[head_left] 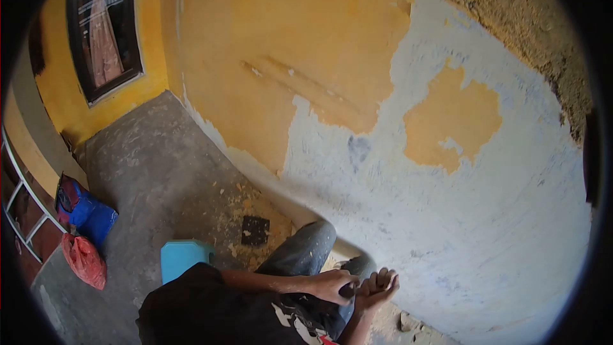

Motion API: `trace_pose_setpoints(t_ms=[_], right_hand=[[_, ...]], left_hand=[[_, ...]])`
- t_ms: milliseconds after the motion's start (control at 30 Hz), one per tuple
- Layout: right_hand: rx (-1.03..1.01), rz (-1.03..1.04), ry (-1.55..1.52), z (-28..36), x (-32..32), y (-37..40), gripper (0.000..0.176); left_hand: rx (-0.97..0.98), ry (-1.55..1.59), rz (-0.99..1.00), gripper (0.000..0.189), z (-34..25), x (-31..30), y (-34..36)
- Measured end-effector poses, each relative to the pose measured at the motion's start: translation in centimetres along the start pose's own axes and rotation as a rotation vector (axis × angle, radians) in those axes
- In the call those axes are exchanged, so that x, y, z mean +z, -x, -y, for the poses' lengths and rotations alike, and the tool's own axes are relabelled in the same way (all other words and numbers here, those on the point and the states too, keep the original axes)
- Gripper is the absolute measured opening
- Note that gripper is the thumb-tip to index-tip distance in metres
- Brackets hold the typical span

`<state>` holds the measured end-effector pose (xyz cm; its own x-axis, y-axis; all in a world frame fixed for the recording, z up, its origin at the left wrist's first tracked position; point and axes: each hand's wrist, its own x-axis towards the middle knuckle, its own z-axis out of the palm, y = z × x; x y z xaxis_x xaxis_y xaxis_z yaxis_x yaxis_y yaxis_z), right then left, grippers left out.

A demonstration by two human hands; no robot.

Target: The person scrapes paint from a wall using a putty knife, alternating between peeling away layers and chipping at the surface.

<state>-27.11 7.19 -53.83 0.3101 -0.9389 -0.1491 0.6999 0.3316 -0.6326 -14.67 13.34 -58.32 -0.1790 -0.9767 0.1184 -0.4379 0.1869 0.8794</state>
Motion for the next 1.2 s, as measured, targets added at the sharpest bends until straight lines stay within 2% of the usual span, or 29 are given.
trace_pose_setpoints(t_ms=[33, 67, 100, 133, 167, 233, 300, 367, 433, 467, 500, 567, 600, 667, 700, 733, 767, 800, 833, 867, 900, 933, 967, 1000, 1033, 1067, 1100, 1133, 1200], right_hand=[[-0.08, 0.161, -0.018, 0.0, 0.2, -0.1, 0.037], [-0.114, 0.148, 0.026, 0.3, 0.8, 0.2, 0.035], [-0.128, 0.132, 0.033, 0.6, 0.9, 0.2, 0.035], [-0.173, 0.313, 0.123, 0.7, 0.9, 0.0, 0.035], [-0.223, 0.493, 0.211, 0.9, 0.8, -0.3, 0.036], [-0.279, 0.544, 0.293, 2.6, -1.2, -1.7, 0.038], [-0.513, 0.482, 0.184, 4.6, -0.5, -3.3, 0.04], [-0.745, 0.503, 0.109, 8.6, 1.0, -4.8, 0.041], [-0.938, 0.664, -0.065, 13.7, 3.7, -5.2, 0.038], [-0.951, 0.737, -0.077, 16.7, 4.8, -4.9, 0.037], [-0.949, 0.807, -0.091, 19.2, 6.0, -4.3, 0.035], [-1.185, 0.341, -0.125, 22.0, 9.4, -3.1, 0.032], [-1.228, 0.416, -0.15, 23.2, 10.4, -3.4, 0.031], [-1.256, 0.542, -0.196, 25.6, 11.1, -4.5, 0.03], [-1.252, 0.598, -0.219, 26.8, 11.1, -4.8, 0.031], [-1.28, 0.601, -0.149, 27.6, 10.9, -5.2, 0.034], [-1.317, 0.632, -0.086, 28.3, 11.0, -5.4, 0.035], [-1.227, 0.852, -0.072, 29.3, 10.6, -6.1, 0.036], [-1.18, 0.963, -0.074, 29.4, 10.8, -6.8, 0.038], [-1.126, 1.069, -0.073, 29.4, 11.0, -7.3, 0.04], [-1.252, 1.0, 0.037, 28.8, 11.5, -8.8, 0.041], [-1.313, 0.917, 0.096, 28.1, 12.4, -10.2, 0.042], [-1.347, 0.782, 0.164, 26.0, 13.8, -11.9, 0.046], [-1.36, 0.686, 0.223, 24.0, 14.9, -13.3, 0.052], [-1.312, 0.692, 0.229, 22.2, 15.7, -14.2, 0.059], [-1.123, 0.882, 0.079, 20.9, 16.1, -15.3, 0.052], [-1.042, 0.909, 0.013, 20.2, 16.4, -14.9, 0.049], [-0.997, 1.004, -0.113, 20.2, 15.8, -15.1, 0.049], [-1.227, 1.003, -0.098, 21.5, 15.7, -13.1, 0.052]], left_hand=[[-0.119, 0.014, 0.112, 0.042, -0.6, 0.4, -0.5], [-0.11, 0.025, 0.129, 0.042, -0.5, 0.7, -0.9], [-0.07, -0.042, 0.092, 0.032, -0.3, 1.1, -1.4], [-0.027, -0.113, 0.054, 0.023, -0.2, 1.3, -2.1], [-0.01, -0.116, 0.074, 0.023, -1.2, 0.2, -3.0], [0.278, -0.449, 0.068, 0.018, -3.3, -2.5, -5.6], [0.224, -0.561, -0.019, 0.022, -6.2, -3.0, -8.8], [0.518, -0.523, -0.295, 0.048, -9.2, -3.3, -11.6], [0.75, -0.552, -0.414, 0.075, -14.5, -5.3, -12.2], [0.812, -0.44, -0.404, 0.092, -15.0, -5.2, -12.4], [0.882, -0.346, -0.463, 0.083, -15.6, -5.5, -11.5], [0.923, -0.2, -0.434, 0.073, -12.5, -4.5, -9.5], [0.864, -0.141, -0.393, 0.063, -10.2, -3.8, -8.3], [0.637, -0.227, -0.258, 0.052, -3.0, -2.1, -5.4], [0.399, -0.387, -0.168, 0.051, 0.1, -2.2, -2.6], [0.204, -0.4, -0.128, 0.051, 3.8, -1.7, 0.2], [-0.103, -0.725, -0.058, 0.054, 7.2, -1.3, 4.0], [-0.018, -0.778, -0.057, 0.058, 8.9, -2.4, 6.5], [-0.025, -0.783, -0.059, 0.058, 8.8, -2.2, 6.7], [-0.151, -0.768, -0.146, 0.058, 8.6, -2.1, 7.0], [-0.28, -0.746, -0.233, 0.059, 8.5, -1.8, 7.3], [-0.324, -0.717, -0.382, 0.061, 8.8, -1.5, 7.0], [-0.324, -0.72, -0.383, 0.061, 9.0, -1.4, 7.2], [-0.479, -0.564, -0.527, 0.06, 9.4, -1.5, 7.4], [-0.6, -0.399, -0.657, 0.06, 10.1, -2.1, 6.5], [-0.596, -0.424, -0.64, 0.054, 10.7, -2.5, 6.4], [-0.588, -0.454, -0.621, 0.048, 10.8, -3.0, 6.4], [-0.462, -0.438, -0.621, 0.042, 10.2, -3.6, 5.5], [-0.315, -0.435, -0.611, 0.036, 7.5, -5.3, 3.0]])
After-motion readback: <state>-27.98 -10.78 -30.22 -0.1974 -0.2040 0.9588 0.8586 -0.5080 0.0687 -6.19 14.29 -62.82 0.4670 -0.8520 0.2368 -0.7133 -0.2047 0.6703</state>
